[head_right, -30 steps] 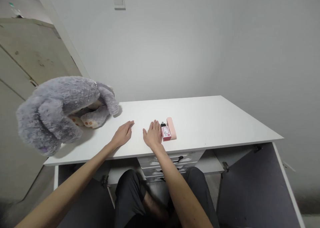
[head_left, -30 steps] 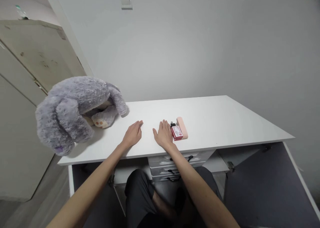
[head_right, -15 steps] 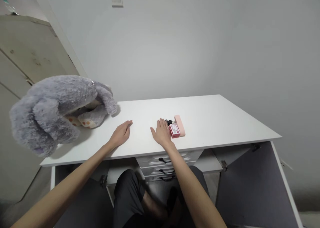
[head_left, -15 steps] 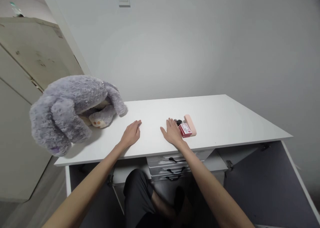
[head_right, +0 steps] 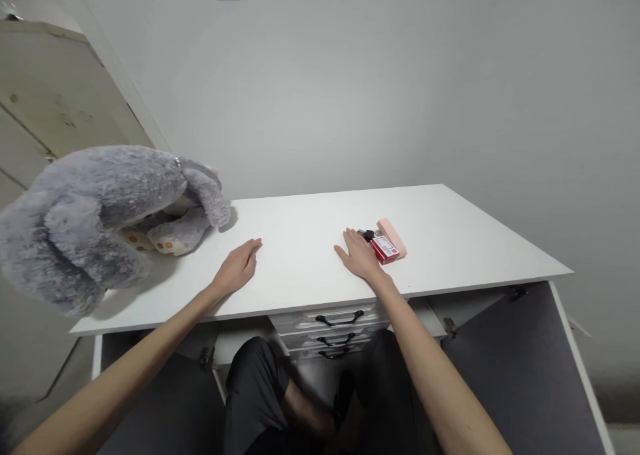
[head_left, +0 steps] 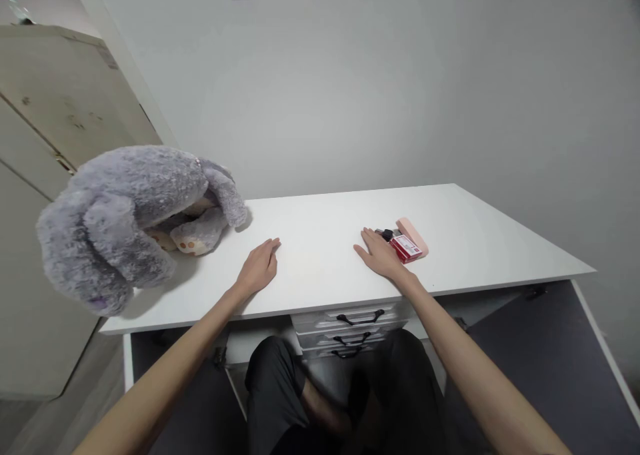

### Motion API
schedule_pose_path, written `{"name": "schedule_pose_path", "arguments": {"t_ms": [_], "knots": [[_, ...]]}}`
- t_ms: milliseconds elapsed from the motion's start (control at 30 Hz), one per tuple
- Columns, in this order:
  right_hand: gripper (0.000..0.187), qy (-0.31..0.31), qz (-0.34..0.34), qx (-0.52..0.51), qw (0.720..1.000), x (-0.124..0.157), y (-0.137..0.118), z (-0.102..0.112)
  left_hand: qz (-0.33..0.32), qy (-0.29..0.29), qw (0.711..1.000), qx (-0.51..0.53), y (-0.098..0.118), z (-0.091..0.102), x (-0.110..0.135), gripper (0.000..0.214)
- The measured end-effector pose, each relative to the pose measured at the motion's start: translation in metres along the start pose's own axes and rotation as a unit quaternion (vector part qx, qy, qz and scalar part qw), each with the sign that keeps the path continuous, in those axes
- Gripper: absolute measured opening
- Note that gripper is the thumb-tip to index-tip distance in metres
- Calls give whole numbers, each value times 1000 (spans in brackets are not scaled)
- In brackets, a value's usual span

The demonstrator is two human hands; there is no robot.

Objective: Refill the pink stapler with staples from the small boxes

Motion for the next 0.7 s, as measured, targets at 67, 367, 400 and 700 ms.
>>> {"name": "schedule_pose_path", "arguments": {"t_ms": [67, 367, 400, 700], "knots": [[68, 10, 5, -1, 1000, 3, 15, 5, -1, -2, 1000, 3, 0, 0, 0, 52], [66, 44, -23, -19, 999, 18, 87, 23, 8, -5, 1000, 0, 2, 3, 1, 51], [65, 46, -26, -16, 998, 20, 93, 24, 7, -6, 1000, -1, 3, 4, 1, 50], [66, 27, -62, 42, 997, 13, 107, 19, -1, 3, 1000, -7, 8, 8, -3, 51]]}}
Point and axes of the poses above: each hand's wrist, its own x-axis away from the middle knuckle, its own z-axis out of the back of the hand, y = z × x, the point moved 7 cm from there along -x, towards the middle knuckle, and after that the axes turned 14 degrees about z, right-handed, at the moved point
